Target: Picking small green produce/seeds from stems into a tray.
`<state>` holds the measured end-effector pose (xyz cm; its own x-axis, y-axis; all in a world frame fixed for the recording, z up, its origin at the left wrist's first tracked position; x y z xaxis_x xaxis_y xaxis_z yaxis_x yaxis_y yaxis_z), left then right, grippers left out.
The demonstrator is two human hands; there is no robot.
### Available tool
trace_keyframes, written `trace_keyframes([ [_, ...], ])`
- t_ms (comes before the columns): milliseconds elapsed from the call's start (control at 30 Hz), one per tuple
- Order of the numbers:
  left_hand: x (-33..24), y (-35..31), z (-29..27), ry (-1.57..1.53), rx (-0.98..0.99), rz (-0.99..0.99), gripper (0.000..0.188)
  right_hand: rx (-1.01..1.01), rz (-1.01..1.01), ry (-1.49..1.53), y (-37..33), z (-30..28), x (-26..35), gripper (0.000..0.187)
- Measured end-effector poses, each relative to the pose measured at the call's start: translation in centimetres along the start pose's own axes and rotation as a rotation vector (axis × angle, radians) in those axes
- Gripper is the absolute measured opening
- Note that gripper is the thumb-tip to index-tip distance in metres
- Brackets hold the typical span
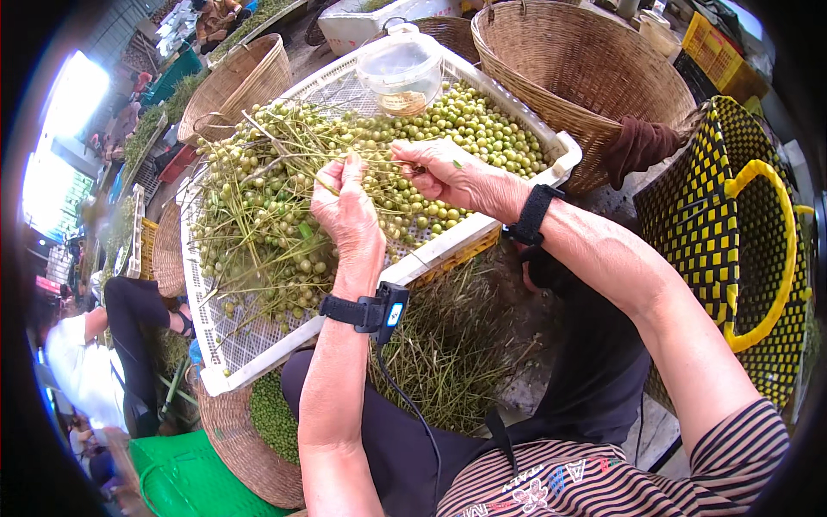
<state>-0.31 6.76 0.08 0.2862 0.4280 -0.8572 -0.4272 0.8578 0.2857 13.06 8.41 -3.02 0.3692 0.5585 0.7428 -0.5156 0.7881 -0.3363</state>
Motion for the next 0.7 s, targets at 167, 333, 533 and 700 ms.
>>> trace_keyframes([
  [167,-0.3,-0.1,-0.1,0.065,0.000,0.055,0.010,-0.072,-0.006,-0.081,-0.7,0.0,0.6,0.018],
  [333,-0.2,-0.7,0.5,0.017,0.005,0.118,0.010,-0.141,0.021,0.218,0.0,-2.1,0.1,0.012],
  [533,-2.0,-0.2,-0.2,-0.078,-0.007,-0.015,0.011,-0.290,-0.039,-0.120,-0.6,-6.1,1.9,0.015],
  [700,-1.9,-0.2,-0.7,-0.091,0.025,-0.076,0.011,-0.437,-0.483,-1.155,-3.0,-3.4,5.9,0.044],
])
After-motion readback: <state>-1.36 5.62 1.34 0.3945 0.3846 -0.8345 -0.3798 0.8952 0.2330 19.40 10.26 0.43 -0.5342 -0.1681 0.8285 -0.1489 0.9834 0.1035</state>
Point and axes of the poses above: each hand's wrist, its own y-axis towards the middle knuckle, its own z-axis out of the palm, x = y × z, the point moved 7 cm from there along y, towards the middle knuckle, and after that the axes turned 9 degrees about z, right-handed, at the moved point
